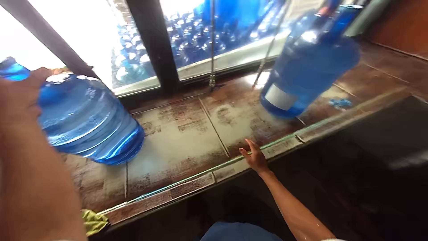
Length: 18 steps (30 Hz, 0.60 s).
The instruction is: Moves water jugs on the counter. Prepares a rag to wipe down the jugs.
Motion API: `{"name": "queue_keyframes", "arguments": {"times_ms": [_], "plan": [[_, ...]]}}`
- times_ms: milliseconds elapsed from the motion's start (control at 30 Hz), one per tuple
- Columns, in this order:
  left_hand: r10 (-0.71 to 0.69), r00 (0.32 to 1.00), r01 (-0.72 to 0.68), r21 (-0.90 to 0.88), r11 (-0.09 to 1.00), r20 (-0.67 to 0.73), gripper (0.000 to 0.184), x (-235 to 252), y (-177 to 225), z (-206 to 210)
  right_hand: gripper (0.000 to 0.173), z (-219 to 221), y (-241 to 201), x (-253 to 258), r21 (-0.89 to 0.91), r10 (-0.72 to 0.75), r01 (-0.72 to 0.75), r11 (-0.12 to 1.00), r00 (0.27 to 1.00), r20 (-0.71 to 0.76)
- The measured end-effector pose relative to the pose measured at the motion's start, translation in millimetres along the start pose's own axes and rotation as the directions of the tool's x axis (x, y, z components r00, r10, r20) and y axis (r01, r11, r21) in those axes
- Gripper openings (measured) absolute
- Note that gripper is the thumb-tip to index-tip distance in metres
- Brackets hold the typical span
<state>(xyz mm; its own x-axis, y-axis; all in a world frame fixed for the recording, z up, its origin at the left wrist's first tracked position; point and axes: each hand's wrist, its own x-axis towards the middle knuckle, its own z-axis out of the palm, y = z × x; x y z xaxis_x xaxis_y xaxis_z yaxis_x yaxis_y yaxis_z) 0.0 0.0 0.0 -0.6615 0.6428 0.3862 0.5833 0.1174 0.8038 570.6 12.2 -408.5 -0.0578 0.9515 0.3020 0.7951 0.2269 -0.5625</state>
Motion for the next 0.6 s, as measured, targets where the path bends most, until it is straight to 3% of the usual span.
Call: {"name": "queue_keyframes", "arguments": {"times_ms": [33,67,133,200,367,600], "plan": [[-0.125,0.989,0.121,-0.050,0.991,-0.078,0.079,24.5,-6.9,8.8,0.072,5.1,-2.4,-0.1,-0.027,-0.051,0.049,0.998,0.997,-0.064],[-0.152,0.972,0.133,-0.114,0.985,-0.177,0.090,54.9,-30.7,20.3,0.072,8.2,-2.6,-0.4,-0.054,-0.096,0.091,0.994,0.990,-0.101],[-0.078,0.935,0.029,-0.142,0.989,-0.347,0.107,111.0,-91.0,37.7,0.072,8.9,-1.4,-0.8,-0.067,-0.141,0.134,0.989,0.983,-0.115],[-0.070,0.890,0.048,-0.061,0.997,-0.450,0.114,140.7,-112.8,45.4,0.072,8.3,1.6,0.5,-0.048,-0.159,0.154,0.987,0.978,-0.138],[-0.121,0.876,0.143,0.013,0.990,-0.466,0.100,137.7,-115.3,40.8,0.070,11.8,8.7,-1.8,-0.017,-0.189,0.189,0.982,0.971,-0.144],[0.040,0.883,-0.078,-0.062,0.995,-0.468,0.082,75.1,-79.5,39.4,0.072,9.6,8.1,2.5,-0.016,-0.254,0.253,0.967,0.966,-0.055]]}}
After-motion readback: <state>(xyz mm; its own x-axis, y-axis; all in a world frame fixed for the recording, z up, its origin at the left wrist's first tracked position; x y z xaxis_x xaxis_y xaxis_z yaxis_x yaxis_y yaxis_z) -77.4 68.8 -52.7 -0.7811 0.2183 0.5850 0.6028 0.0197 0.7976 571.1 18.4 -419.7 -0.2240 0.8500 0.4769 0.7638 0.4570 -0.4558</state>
